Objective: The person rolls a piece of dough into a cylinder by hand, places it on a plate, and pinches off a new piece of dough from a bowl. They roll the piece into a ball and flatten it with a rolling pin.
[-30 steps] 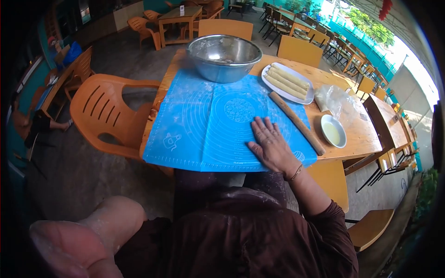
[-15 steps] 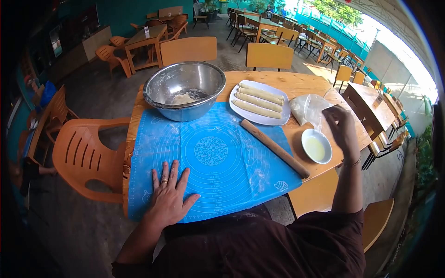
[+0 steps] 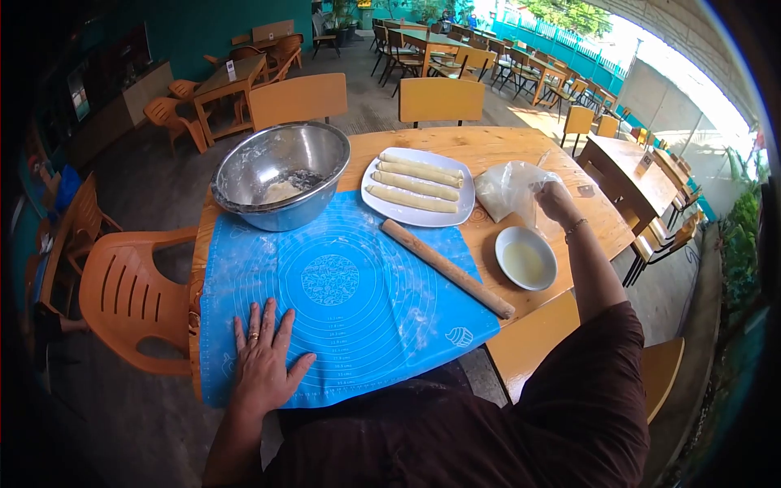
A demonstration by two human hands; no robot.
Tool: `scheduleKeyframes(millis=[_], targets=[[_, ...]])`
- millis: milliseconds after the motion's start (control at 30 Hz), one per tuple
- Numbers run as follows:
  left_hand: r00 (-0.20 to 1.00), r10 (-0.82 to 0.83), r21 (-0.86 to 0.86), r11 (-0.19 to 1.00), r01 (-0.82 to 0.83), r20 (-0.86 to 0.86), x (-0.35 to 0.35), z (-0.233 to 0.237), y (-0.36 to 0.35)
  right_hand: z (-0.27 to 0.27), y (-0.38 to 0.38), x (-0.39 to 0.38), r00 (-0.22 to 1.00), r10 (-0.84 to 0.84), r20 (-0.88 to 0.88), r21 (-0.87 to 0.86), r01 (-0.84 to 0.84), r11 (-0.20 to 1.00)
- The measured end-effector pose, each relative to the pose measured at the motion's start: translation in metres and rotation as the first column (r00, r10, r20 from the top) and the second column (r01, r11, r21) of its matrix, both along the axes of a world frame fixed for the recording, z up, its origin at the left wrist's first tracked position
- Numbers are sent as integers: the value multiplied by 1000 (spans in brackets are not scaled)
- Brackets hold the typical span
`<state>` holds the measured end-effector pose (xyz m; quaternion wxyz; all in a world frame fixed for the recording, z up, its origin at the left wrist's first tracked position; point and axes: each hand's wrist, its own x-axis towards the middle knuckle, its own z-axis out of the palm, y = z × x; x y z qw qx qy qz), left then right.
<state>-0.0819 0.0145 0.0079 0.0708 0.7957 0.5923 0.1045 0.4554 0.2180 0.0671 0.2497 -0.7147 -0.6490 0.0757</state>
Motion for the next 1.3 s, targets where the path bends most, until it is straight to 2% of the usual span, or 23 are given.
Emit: scheduleKeyframes(millis=[67,167,233,267,367,433,567,633,667,700,733,867,933,1067,1133,1167,1233,1300], targets=[[1000,4,-4,1000,-4,-2,1,1,0,-13,23,11,999,-26,32,-7,26,1000],[1000,11,-10,1000,-12,-7,1,2,1,-23,43,17,997,47,67,18,-49,999],[1000,12,-14,1000,-12,-4,1,2,0,-26,51,12,978,26,205,-3,-26,1000],[1000,19,-16,1000,-19,-3,1,1,0,-30,56,10,978,33,205,-5,-33,999],[1000,15,-3,1000,-15,7,-1,0,-1,-52,83,15,960,52,274,76,-76,994],[1000,13,-9,1000,-13,16,-1,0,0,-74,117,34,850,152,505,-57,-143,988],[1000,20,-9,1000,-20,12,-1,0,0,-75,124,26,763,201,614,-106,-172,979],[1000,15,-9,1000,-15,18,-1,0,0,-49,118,13,611,322,723,-311,-128,942],[1000,14,-19,1000,-14,15,-1,0,-1,-42,119,9,692,296,659,-386,-27,922],[1000,15,-19,1000,-15,9,-1,0,-1,-35,105,-2,893,61,446,-310,90,947],[1000,17,-12,1000,-17,5,0,0,0,-30,96,-12,967,-184,174,-262,226,938],[1000,23,-10,1000,-23,7,0,2,1,-46,121,5,979,-122,163,-299,166,940],[1000,24,-16,1000,-24,1,0,2,0,-47,125,2,966,-32,257,-281,106,954],[1000,25,-13,1000,-25,8,0,2,1,-38,106,-21,959,-75,272,-257,148,955],[1000,24,-12,1000,-23,13,0,2,0,-43,104,-22,912,-43,409,-124,103,987],[1000,25,-12,1000,-25,11,0,2,0,-46,108,-18,912,-42,407,-124,101,987],[999,30,-25,999,-30,25,0,1,0,-53,122,-4,881,77,466,-291,70,954],[999,28,-21,999,-28,25,-1,1,0,-63,138,12,891,93,444,-337,71,939]])
